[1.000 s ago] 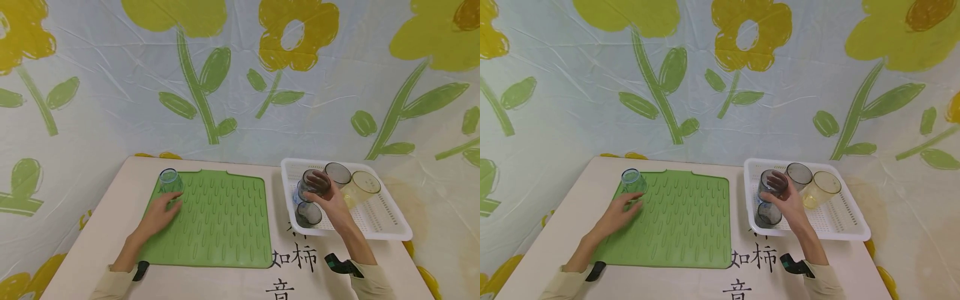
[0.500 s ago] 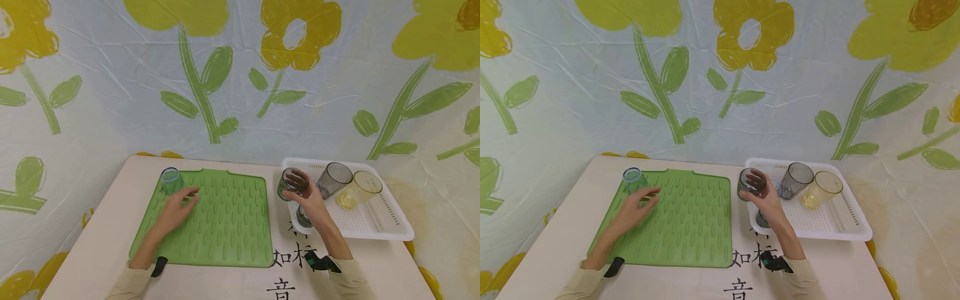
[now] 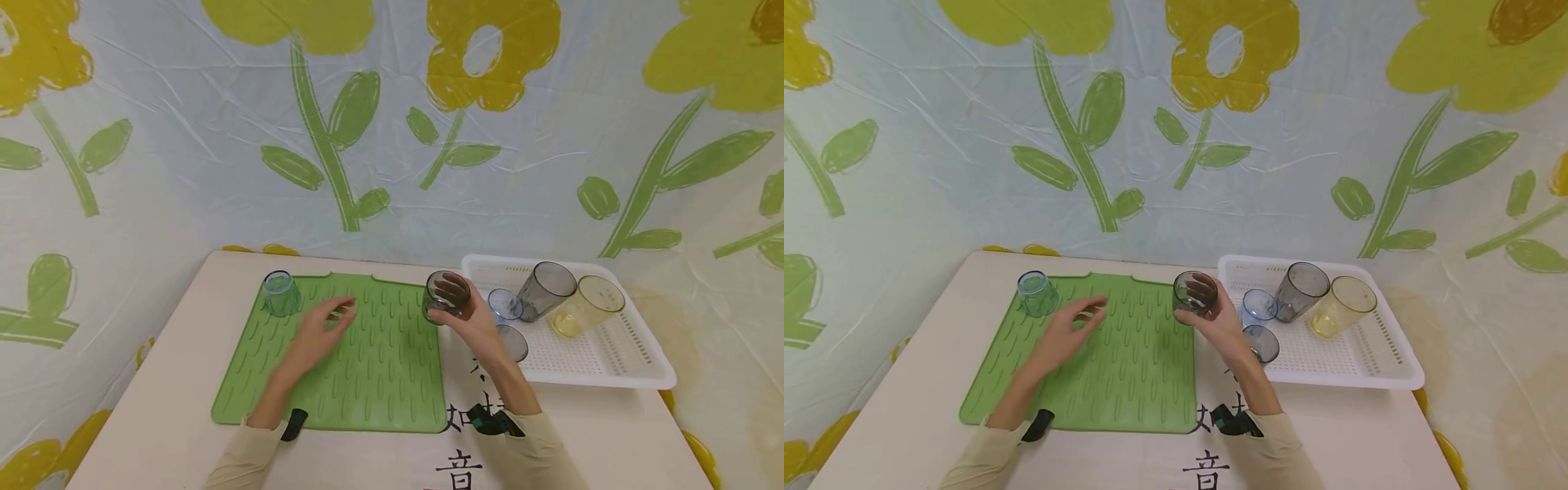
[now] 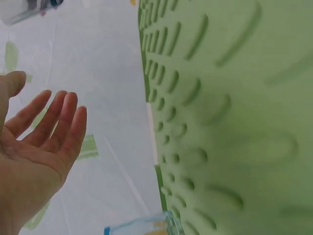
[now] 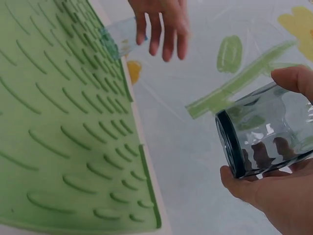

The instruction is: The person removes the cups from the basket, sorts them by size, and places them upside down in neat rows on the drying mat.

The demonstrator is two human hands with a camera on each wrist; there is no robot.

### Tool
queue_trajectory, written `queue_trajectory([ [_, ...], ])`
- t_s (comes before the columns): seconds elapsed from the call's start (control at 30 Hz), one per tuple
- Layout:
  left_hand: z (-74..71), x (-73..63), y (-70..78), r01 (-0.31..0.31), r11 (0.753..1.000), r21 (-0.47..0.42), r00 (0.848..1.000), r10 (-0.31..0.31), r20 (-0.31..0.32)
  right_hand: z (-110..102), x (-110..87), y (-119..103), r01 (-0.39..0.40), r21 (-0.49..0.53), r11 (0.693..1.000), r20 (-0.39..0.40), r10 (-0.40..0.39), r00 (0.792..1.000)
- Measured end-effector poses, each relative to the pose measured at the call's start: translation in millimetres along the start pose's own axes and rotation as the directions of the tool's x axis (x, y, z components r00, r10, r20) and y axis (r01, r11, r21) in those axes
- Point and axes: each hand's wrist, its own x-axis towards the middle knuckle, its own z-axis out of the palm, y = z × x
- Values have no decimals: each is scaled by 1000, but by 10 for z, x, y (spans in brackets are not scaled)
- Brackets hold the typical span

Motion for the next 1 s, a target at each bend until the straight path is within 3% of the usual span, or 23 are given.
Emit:
queue_trajectory([
  [0.27, 189, 85, 110, 22, 996, -89, 1000, -23, -6, 237, 91, 142, 28, 7, 1000, 37, -29, 999],
  [0.63, 429, 155, 338, 34, 979, -202, 999, -38, -17, 478, 128, 284, -8, 30, 1000, 53, 6, 999],
  [0.8, 484, 158, 406, 61, 977, -203, 998, -64, -12, 536, 121, 368, 0, 10, 1000, 83, -1, 997],
  [1.0, 542, 153, 444, 112, 986, -120, 994, -110, 22, 589, 125, 455, 9, -21, 1000, 112, -7, 994],
])
